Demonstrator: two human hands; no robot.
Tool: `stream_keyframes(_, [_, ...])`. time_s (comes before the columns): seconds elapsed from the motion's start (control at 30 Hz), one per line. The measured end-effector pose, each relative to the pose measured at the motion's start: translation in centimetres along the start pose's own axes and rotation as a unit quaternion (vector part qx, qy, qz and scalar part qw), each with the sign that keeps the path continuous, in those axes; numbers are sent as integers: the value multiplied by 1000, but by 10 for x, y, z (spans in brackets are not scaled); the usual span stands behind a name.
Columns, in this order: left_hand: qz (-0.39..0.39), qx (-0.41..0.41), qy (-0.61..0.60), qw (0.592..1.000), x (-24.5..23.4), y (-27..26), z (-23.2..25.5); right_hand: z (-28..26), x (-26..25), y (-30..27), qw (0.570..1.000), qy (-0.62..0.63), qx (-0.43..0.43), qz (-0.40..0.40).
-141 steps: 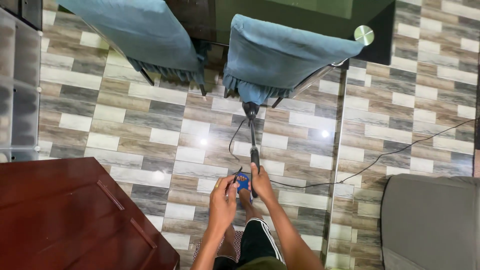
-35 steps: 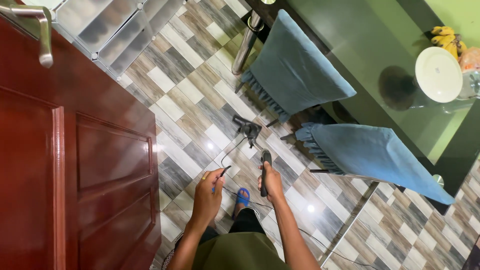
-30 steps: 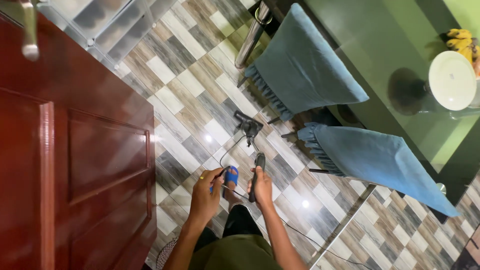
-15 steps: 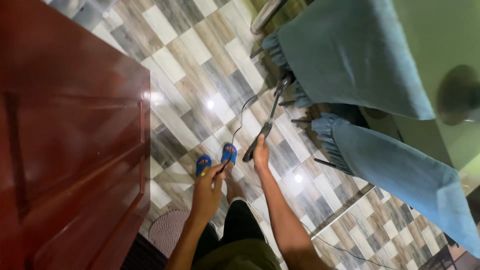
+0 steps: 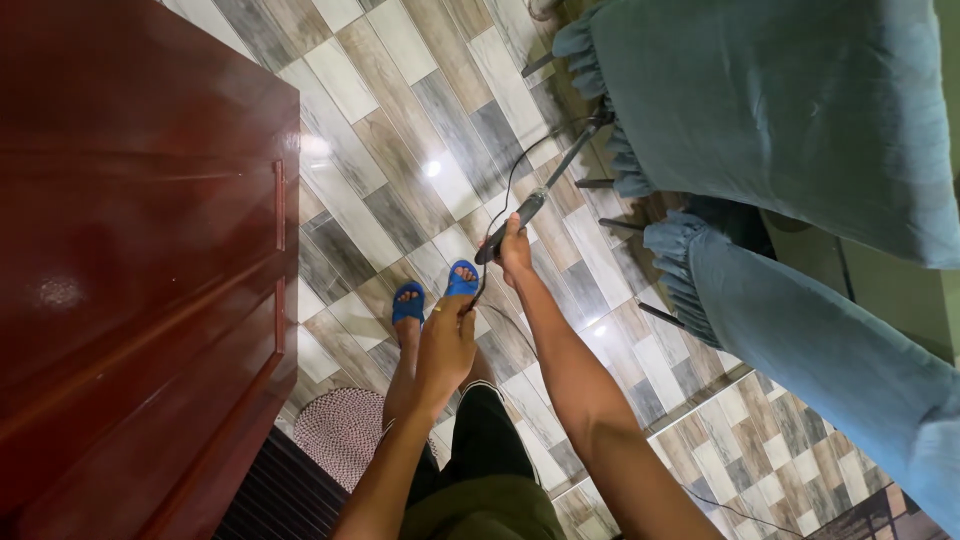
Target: Vacuuming the floor of a dining and living area.
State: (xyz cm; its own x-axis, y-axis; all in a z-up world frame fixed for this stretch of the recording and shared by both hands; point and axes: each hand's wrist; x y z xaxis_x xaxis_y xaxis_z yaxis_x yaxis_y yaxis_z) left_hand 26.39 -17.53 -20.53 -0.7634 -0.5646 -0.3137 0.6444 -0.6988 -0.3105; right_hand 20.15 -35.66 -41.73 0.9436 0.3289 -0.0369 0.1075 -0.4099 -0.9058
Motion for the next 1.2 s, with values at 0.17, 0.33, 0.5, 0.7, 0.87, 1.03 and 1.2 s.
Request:
stream_keyframes(0.17, [-9, -40, 29, 999, -27, -8, 21, -6, -4, -50, 997, 39, -66, -16])
stream_keyframes(0.33, [55, 48, -24, 997, -41, -29, 35, -18, -15, -142, 995, 40, -90, -23])
stream_keyframes(0.5, [38, 36, -75, 996, -56, -51, 68, -18, -40, -236, 997, 66, -33, -14])
stream_keyframes(0.7, [29, 47, -56, 997, -76, -69, 110, -18, -80, -312, 1000, 8, -14, 24])
stream_keyframes(0.87, [14, 119, -15, 993, -85, -79, 123, -17, -94, -300, 996, -38, -73, 38])
stream_keyframes(1.03, [-30, 135, -28, 990, -87, -94, 128, -12, -101, -256, 997, -1, -77, 32])
stream_keyframes(1.2, [31, 173, -8, 984, -110, -103, 133, -27, -92, -268, 995, 64, -74, -18])
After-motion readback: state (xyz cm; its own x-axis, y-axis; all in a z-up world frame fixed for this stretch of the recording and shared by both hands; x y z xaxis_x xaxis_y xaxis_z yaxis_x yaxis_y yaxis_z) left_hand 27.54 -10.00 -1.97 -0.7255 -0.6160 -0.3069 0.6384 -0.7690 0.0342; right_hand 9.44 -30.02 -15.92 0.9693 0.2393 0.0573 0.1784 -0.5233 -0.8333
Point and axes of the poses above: each hand's wrist, its own y-axis towards the middle knuckle, its own x-axis out of the palm, z = x × y, and after that the axes turned 6 degrees about x, right-handed
